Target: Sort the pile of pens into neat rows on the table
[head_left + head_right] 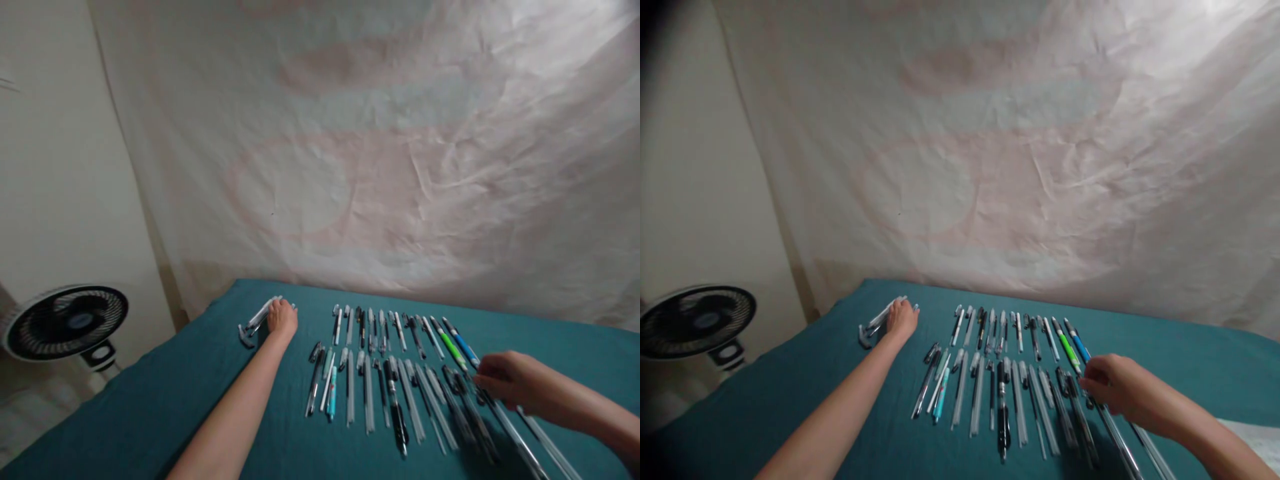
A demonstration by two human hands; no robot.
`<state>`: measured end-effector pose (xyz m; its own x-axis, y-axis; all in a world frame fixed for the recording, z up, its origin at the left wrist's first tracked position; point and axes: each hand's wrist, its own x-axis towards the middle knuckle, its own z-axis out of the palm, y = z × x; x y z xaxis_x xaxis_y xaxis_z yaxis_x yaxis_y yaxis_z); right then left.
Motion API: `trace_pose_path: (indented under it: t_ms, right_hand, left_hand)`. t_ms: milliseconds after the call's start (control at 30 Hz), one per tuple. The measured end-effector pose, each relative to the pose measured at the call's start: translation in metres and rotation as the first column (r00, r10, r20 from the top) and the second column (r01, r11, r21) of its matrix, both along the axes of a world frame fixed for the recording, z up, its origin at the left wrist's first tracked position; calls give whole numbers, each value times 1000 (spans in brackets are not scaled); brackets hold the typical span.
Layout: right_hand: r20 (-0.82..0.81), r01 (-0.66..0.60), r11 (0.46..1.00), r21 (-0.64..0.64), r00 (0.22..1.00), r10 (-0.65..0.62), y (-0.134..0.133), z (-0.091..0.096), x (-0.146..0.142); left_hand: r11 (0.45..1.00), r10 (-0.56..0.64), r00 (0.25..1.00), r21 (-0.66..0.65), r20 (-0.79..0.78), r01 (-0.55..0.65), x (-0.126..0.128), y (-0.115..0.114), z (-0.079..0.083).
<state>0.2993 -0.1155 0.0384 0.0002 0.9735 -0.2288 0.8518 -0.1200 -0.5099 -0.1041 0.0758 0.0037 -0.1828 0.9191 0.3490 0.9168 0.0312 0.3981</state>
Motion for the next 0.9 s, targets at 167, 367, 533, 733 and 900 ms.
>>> trace_pose_path:
  t_ms: [167,367,533,733,900]
  right_hand:
    - [15,-105,994,41,994,104,11,16,-46]
    - [-44,-164,978,125,984,171,38,25,-88]
    - [-435,-125,975,182,879,193,75,22,-131]
    - [-772,140,972,188,633,58,94,20,-168]
    - [-777,170,944,283,617,122,87,22,-168]
  left_hand:
    - [999,2,999,-48,36,-1,-5,9,-4]
    - [983,-153,953,-58,262,174,4,9,7]
    - [867,-422,746,-10,515,497,46,-17,14]
    - [683,-478,371,72,796,727,88,-64,27]
    - [612,-354,124,130,927,780,96,-83,40]
